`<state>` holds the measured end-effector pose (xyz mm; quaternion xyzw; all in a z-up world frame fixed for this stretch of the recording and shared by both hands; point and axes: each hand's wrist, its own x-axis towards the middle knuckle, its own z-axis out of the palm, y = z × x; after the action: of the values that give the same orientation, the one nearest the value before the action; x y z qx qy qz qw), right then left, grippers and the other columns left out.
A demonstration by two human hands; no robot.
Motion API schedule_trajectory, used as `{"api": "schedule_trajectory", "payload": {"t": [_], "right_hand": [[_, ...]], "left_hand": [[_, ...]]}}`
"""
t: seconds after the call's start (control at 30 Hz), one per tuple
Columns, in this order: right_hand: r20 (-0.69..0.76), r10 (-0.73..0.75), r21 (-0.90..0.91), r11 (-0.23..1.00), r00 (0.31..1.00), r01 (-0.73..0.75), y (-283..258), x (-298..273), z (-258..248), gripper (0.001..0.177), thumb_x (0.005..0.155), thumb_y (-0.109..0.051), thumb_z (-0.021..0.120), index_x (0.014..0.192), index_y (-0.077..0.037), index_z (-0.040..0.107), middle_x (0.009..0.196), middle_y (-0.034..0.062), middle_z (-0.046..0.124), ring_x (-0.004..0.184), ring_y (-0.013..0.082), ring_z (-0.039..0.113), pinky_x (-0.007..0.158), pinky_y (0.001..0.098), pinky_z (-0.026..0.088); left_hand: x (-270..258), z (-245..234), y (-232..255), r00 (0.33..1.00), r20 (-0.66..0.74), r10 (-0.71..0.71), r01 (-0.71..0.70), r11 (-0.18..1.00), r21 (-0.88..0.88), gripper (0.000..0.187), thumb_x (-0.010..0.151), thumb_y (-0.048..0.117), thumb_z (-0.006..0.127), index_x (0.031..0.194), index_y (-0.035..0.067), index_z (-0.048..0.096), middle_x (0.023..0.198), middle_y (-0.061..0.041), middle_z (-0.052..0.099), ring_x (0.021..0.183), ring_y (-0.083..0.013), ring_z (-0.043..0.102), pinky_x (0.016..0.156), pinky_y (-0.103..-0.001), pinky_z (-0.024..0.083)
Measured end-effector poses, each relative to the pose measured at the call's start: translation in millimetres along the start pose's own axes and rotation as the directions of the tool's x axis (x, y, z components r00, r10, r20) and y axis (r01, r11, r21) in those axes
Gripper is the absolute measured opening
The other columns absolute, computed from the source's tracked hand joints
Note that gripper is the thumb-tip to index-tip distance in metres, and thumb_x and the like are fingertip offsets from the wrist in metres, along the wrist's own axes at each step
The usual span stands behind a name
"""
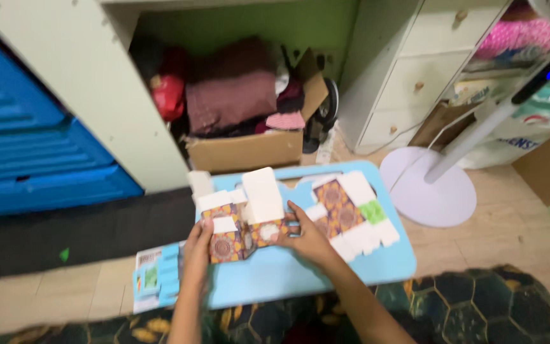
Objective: The person folds cardboard templates into small boxes by hand on a blue table. They then remove a round purple item from a plastic bag on the rug and place it inside an assembled box.
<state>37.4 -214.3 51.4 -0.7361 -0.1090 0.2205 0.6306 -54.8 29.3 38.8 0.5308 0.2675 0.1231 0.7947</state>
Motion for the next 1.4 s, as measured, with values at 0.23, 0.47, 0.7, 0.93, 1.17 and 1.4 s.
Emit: {"api": "schedule_trajectory", "payload": {"t": [0.23, 0.47, 0.7, 0.93, 1.17, 1.4], "right_hand": [[0.028, 0.147, 0.013, 0.989, 0.989, -0.147, 31, -50, 3, 0.080, 0.091, -0.035, 0.072, 0.153, 0.002, 0.036, 0.114, 0.0200, 0.067, 0.087, 0.0182, 0.075, 0.069, 0.0300, 0.060], [-0.150, 0.033, -0.232, 0.970, 0.988, -0.068, 8, -66, 18, 0.070, 0.090, -0.040, 0.065, 0.148, -0.008, 0.041, 0.117, 0.0121, 0.070, 0.081, 0.0213, 0.074, 0.062, 0.0345, 0.057], [-0.164, -0.117, -0.471, 0.882, 0.979, 0.027, 0, -69, 34, 0.066, 0.094, -0.042, 0.068, 0.147, -0.010, 0.046, 0.125, 0.0198, 0.067, 0.102, 0.0278, 0.070, 0.090, 0.0406, 0.055], [-0.180, -0.107, -0.480, 0.878, 0.978, 0.008, -2, -66, 16, 0.057, 0.092, -0.029, 0.067, 0.143, -0.012, 0.049, 0.127, 0.0124, 0.068, 0.093, 0.0267, 0.071, 0.086, 0.0377, 0.055], [-0.306, -0.298, -0.696, 0.718, 0.904, 0.001, 3, -56, -14, 0.059, 0.085, -0.031, 0.075, 0.139, -0.016, 0.057, 0.134, 0.0113, 0.060, 0.123, 0.0297, 0.057, 0.102, 0.0453, 0.048], [-0.470, -0.135, -0.781, 0.525, 0.872, -0.339, -20, -41, -51, 0.133, 0.058, -0.064, 0.097, 0.156, -0.010, 0.025, 0.160, 0.0292, 0.016, 0.147, 0.0515, 0.015, 0.108, 0.0664, 0.012]], "left_hand": [[9, -46, -76, 0.980, -0.119, 0.158, -0.094, 0.901, 0.423, 0.060, 0.107, 0.049, 0.055, 0.118, -0.009, 0.065, 0.097, -0.027, 0.065, 0.088, -0.0264, 0.059, 0.080, -0.039, 0.046], [-9, -37, -40, 0.897, -0.064, 0.437, -0.273, 0.662, 0.698, 0.066, 0.095, 0.051, 0.063, 0.137, 0.000, 0.060, 0.131, -0.026, 0.058, 0.118, -0.0389, 0.060, 0.100, -0.043, 0.047], [-18, -10, -32, 0.922, 0.046, 0.385, -0.304, 0.644, 0.702, 0.072, 0.089, 0.052, 0.064, 0.140, 0.002, 0.055, 0.134, -0.024, 0.058, 0.119, -0.0386, 0.061, 0.101, -0.044, 0.049], [-27, 15, -14, 0.857, 0.077, 0.510, -0.416, 0.595, 0.688, 0.069, 0.095, 0.046, 0.063, 0.144, -0.001, 0.048, 0.140, -0.026, 0.054, 0.128, -0.0405, 0.054, 0.107, -0.046, 0.043], [-79, 57, 29, 0.750, 0.245, 0.614, -0.517, 0.313, 0.797, 0.068, 0.087, 0.052, 0.071, 0.143, 0.015, 0.057, 0.152, -0.024, 0.040, 0.135, -0.0465, 0.041, 0.106, -0.056, 0.039], [-80, 79, 21, 0.757, 0.326, 0.566, -0.460, 0.110, 0.881, 0.062, 0.076, 0.050, 0.078, 0.131, 0.021, 0.068, 0.153, -0.021, 0.038, 0.137, -0.0487, 0.033, 0.105, -0.062, 0.035]]}}
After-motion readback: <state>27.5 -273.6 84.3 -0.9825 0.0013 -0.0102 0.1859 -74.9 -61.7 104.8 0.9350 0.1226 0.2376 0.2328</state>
